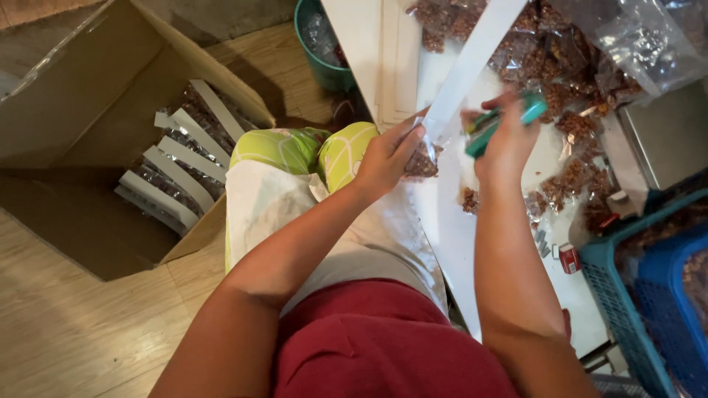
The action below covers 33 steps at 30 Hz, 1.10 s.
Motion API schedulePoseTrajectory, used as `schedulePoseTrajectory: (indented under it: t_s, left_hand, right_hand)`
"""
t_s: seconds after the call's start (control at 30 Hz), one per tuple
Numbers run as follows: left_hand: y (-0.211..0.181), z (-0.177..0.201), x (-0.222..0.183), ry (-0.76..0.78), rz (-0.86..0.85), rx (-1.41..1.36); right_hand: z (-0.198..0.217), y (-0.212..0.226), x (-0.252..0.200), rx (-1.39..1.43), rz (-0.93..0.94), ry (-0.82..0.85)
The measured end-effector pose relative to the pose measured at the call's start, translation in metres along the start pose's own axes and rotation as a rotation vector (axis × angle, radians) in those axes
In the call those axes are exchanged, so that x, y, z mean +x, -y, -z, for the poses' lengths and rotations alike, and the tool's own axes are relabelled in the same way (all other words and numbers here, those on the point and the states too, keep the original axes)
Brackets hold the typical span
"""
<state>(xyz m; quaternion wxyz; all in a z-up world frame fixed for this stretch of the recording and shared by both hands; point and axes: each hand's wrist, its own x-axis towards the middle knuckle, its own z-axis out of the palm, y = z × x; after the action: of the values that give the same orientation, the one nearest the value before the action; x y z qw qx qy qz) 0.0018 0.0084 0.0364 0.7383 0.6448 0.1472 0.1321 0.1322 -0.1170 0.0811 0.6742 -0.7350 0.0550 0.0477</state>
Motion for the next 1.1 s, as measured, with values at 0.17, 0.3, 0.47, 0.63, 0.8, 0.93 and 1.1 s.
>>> schedulePoseTrajectory:
  t_s: [0.17, 0.3, 0.47, 0.63, 0.8, 0.93, 1.1]
  left_hand:
    - [-0.034, -0.002, -0.004, 0.077, 0.016, 0.178]
    - [-0.039, -0.005, -0.011, 0.116, -0.018, 0.299]
    - [-0.048, -0.008, -0.017, 0.199, -0.184, 0.451]
    - [0.008, -0.003, -0.028, 0.094, 0.159, 0.257]
    - [0.076, 0.022, -0.013, 0.106, 0.460, 0.195]
    - [0.100, 0.025, 0.005, 0.040, 0.403, 0.219]
    - [0.101, 0.025, 0.015, 0.006, 0.340, 0.147]
  right_hand:
    - [-0.034, 0.065, -0.035, 0.415, -0.247, -0.047]
    - [-0.045, 0.016, -0.012, 0.783, -0.131, -0.014]
    - [-0.039, 0.020, -0.022, 0.850, -0.138, -0.151]
    - [0.055, -0.021, -0.021, 0.276, -0.187, -0.015]
    - [0.179, -0.121, 0.025, -0.914, -0.033, -0.102]
    - [0.188, -0.124, 0.009, -1.123, -0.201, -0.052]
    - [0.165, -0.115, 0.005, -0.840, -0.011, -0.008]
